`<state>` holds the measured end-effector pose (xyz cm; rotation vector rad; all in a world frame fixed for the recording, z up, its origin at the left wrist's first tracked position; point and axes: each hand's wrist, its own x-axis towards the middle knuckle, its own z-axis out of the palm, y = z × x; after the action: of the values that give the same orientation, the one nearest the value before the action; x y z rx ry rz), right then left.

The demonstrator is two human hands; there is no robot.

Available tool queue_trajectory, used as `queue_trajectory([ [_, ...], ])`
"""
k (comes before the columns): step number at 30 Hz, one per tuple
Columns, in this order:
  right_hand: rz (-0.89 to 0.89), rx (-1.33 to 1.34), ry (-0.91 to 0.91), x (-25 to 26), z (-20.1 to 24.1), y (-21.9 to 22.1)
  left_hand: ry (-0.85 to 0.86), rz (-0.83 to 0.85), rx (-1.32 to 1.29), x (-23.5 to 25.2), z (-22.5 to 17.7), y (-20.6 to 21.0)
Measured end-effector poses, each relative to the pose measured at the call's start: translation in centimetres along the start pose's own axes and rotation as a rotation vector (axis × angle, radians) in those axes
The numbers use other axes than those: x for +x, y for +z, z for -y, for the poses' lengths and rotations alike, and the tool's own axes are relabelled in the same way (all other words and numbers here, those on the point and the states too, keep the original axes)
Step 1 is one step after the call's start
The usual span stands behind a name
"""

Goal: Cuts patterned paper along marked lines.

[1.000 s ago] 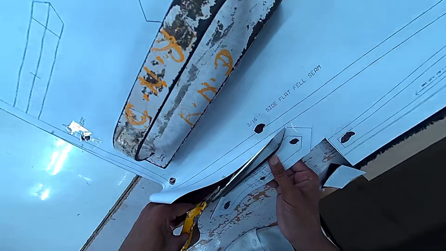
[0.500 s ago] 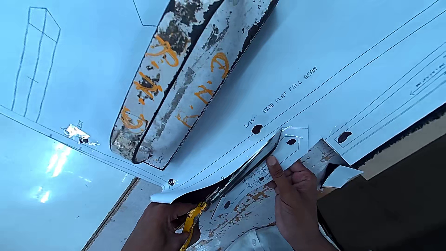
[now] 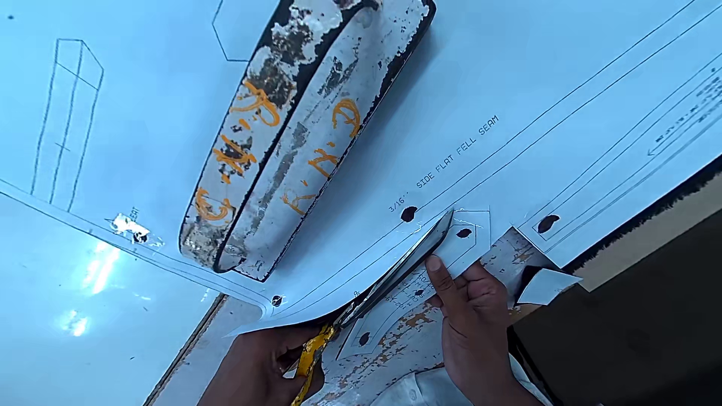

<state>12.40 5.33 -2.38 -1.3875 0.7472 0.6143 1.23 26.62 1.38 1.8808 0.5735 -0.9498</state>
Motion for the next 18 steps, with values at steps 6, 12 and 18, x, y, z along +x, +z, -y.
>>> queue_trajectory([
  [6, 0.007, 0.01, -0.001, 0.0, 0.1, 0.1, 0.021, 0.005, 0.017, 0.2, 0.3, -0.4],
  [12, 0.017, 0.017, 0.001, 0.1, 0.0, 0.1, 0.024, 0.055, 0.023, 0.3, 0.0, -1.4],
  [18, 0.041, 0.0, -0.022, 0.1, 0.2, -0.3, 0.037, 0.068, 0.216, 0.5, -1.2, -4.9],
])
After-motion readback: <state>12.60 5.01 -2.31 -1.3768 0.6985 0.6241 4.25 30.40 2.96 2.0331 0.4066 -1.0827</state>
